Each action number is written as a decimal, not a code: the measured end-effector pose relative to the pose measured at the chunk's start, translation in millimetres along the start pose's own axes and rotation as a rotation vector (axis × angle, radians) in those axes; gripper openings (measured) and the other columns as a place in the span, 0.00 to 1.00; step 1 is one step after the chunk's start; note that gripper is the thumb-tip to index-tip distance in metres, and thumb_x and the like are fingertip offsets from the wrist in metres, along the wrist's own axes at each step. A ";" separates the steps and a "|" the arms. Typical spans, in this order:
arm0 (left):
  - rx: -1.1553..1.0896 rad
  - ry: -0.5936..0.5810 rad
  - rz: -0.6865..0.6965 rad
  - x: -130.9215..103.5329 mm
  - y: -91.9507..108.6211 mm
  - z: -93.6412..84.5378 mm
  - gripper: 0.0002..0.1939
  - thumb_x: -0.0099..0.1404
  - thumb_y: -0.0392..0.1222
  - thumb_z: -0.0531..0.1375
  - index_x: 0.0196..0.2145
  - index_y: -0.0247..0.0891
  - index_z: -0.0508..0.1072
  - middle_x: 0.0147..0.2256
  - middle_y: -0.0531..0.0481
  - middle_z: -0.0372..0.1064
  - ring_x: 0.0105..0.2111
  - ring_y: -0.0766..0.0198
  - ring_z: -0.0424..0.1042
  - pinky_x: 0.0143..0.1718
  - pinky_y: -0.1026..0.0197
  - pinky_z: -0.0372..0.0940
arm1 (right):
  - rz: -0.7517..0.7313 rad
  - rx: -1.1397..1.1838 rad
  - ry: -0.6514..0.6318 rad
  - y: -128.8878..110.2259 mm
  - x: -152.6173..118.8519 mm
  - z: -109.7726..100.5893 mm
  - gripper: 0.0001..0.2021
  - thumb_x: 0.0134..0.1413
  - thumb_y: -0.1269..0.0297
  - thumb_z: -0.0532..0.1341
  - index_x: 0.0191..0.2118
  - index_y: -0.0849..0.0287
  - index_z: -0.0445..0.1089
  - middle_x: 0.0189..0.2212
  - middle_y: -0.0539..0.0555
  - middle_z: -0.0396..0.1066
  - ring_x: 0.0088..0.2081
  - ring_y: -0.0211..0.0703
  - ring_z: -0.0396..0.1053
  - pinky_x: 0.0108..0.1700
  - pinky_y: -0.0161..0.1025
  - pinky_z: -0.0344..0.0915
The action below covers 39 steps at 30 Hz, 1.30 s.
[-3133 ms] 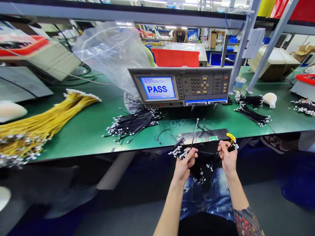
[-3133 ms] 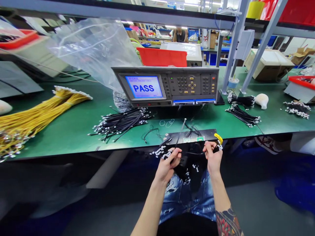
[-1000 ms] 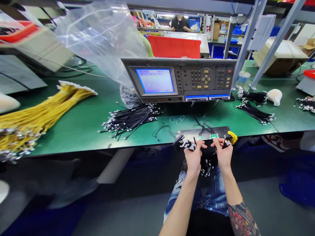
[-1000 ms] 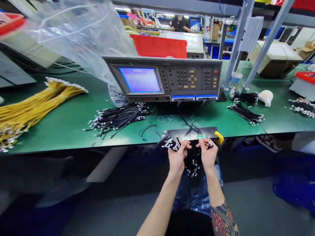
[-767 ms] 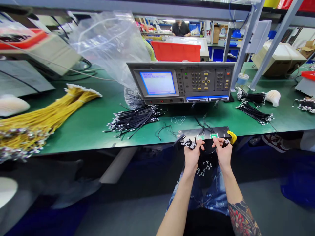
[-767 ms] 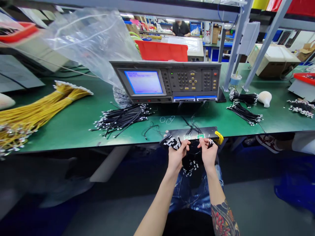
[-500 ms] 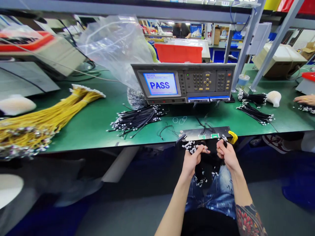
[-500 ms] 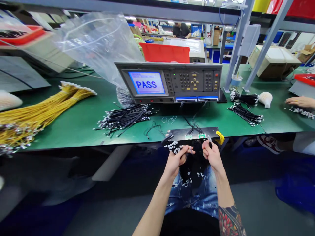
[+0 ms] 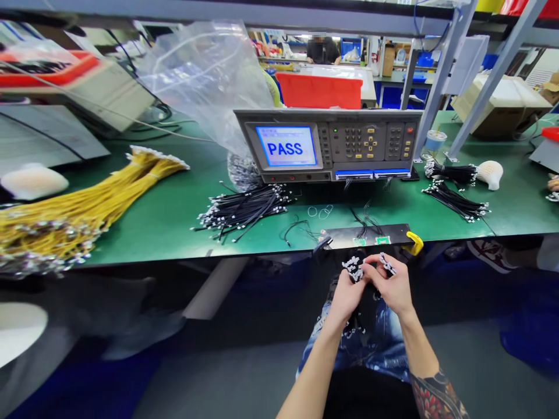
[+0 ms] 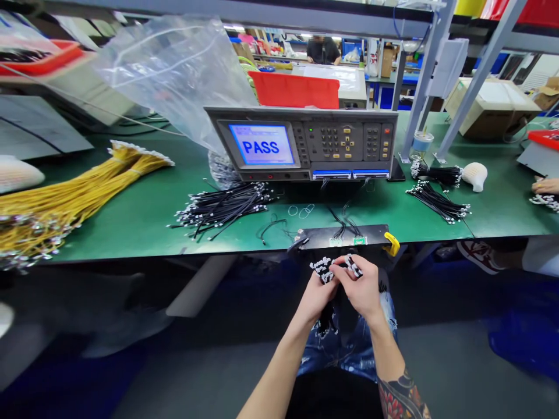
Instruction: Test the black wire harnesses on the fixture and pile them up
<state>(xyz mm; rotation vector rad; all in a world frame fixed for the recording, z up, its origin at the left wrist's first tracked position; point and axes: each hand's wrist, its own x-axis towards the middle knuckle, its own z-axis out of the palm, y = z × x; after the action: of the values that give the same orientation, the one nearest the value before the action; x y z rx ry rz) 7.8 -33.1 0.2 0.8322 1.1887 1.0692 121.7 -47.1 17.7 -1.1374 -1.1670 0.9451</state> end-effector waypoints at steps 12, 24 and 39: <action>-0.071 -0.217 0.014 -2.2 4.4 -15.8 0.28 0.47 0.61 0.76 0.33 0.31 0.80 0.21 0.52 0.71 0.13 0.78 0.47 0.16 0.67 0.36 | 0.165 0.586 0.356 12.6 21.5 -34.1 0.16 0.49 0.52 0.73 0.34 0.55 0.70 0.23 0.46 0.73 0.14 0.23 0.36 0.15 0.28 0.36; -0.333 -0.162 0.050 10.6 7.9 -42.8 0.23 0.46 0.50 0.79 0.36 0.34 0.82 0.27 0.49 0.77 0.13 0.82 0.45 0.16 0.68 0.37 | 0.096 0.158 0.306 57.4 30.4 -22.9 0.19 0.49 0.47 0.72 0.28 0.61 0.75 0.17 0.50 0.70 0.16 0.32 0.57 0.18 0.33 0.50; -0.190 -0.246 0.021 18.3 5.2 -15.0 0.28 0.49 0.62 0.75 0.32 0.32 0.81 0.19 0.54 0.68 0.13 0.80 0.43 0.16 0.67 0.35 | 0.129 0.193 0.352 50.8 38.5 -12.6 0.17 0.47 0.50 0.73 0.26 0.60 0.75 0.16 0.50 0.71 0.18 0.35 0.60 0.21 0.34 0.53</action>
<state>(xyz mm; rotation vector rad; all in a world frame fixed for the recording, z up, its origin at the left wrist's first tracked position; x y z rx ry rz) -7.4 -14.6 -3.6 0.8027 0.8602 1.0454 141.3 -2.2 -25.0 -1.1750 -0.7107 0.8899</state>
